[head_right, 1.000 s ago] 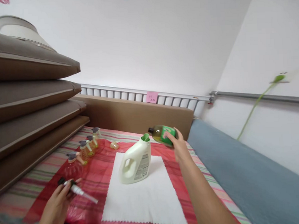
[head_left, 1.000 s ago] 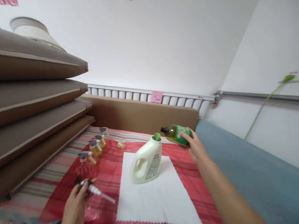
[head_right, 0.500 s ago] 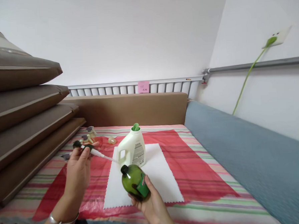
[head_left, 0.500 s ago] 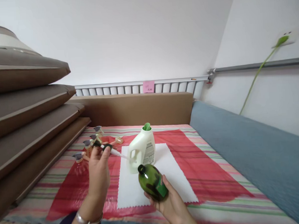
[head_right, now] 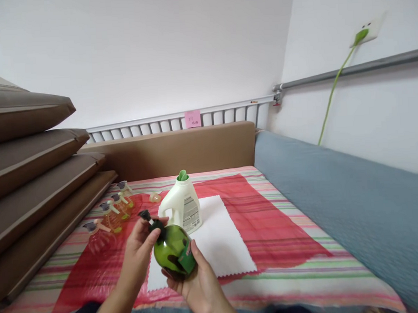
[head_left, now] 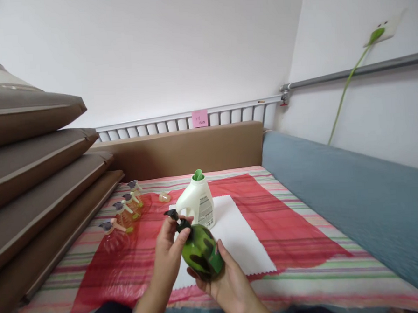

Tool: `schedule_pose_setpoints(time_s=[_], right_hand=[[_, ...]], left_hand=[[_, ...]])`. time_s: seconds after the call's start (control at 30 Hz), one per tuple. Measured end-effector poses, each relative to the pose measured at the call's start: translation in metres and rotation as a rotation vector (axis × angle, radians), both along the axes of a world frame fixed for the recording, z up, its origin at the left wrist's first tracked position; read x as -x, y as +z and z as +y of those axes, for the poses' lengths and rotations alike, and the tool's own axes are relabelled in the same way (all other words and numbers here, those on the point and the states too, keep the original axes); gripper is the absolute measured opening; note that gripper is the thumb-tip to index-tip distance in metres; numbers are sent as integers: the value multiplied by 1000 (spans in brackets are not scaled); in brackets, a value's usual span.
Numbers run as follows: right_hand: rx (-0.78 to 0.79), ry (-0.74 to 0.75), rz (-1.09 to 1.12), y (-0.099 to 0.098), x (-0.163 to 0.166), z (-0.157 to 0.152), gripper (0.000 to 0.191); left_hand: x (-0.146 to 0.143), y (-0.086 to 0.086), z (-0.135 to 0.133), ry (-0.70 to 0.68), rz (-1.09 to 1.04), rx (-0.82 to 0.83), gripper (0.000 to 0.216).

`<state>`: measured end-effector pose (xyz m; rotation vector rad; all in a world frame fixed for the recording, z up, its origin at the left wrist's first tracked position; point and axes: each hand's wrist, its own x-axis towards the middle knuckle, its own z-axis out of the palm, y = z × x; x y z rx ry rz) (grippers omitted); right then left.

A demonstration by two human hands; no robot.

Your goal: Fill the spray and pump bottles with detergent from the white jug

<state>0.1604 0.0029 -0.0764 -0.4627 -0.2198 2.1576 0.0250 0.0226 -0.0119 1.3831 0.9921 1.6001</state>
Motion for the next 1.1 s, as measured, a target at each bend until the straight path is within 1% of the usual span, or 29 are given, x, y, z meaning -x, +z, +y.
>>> schedule_pose_setpoints(time_s=[0.1,0.23,0.37,0.43,0.53,0.67,0.8,0.87,1.0,1.1], right_hand=[[-17,30,55,3,6,-5,58],[-12,45,97,0,9,-8,57],[-23,39,103,0,11,-9,59],[-27,35,94,0,13,-10,62],[-38,35,100,1,13,-10,64],[-49,25,135,4,10,-11,62],[-42,-17,125,9,6,-10,61],[-45,-28,111,8,7,-9,59],[-65,-30,103,2,14,-10,59],[-62,-20,101,-1,15,-11,60]], left_hand=[[-3,-5,-4,-78,-13,58,25],[3,-5,-6,-144,-23,99,29],[7,-1,-7,-171,-64,92,44],[7,3,-7,-139,-72,78,49],[7,7,-4,-52,-10,96,46],[18,1,3,9,60,110,37],[32,-3,4,120,43,104,35],[31,-1,0,125,57,85,36],[19,6,-5,97,101,53,43],[18,1,1,111,82,79,45]])
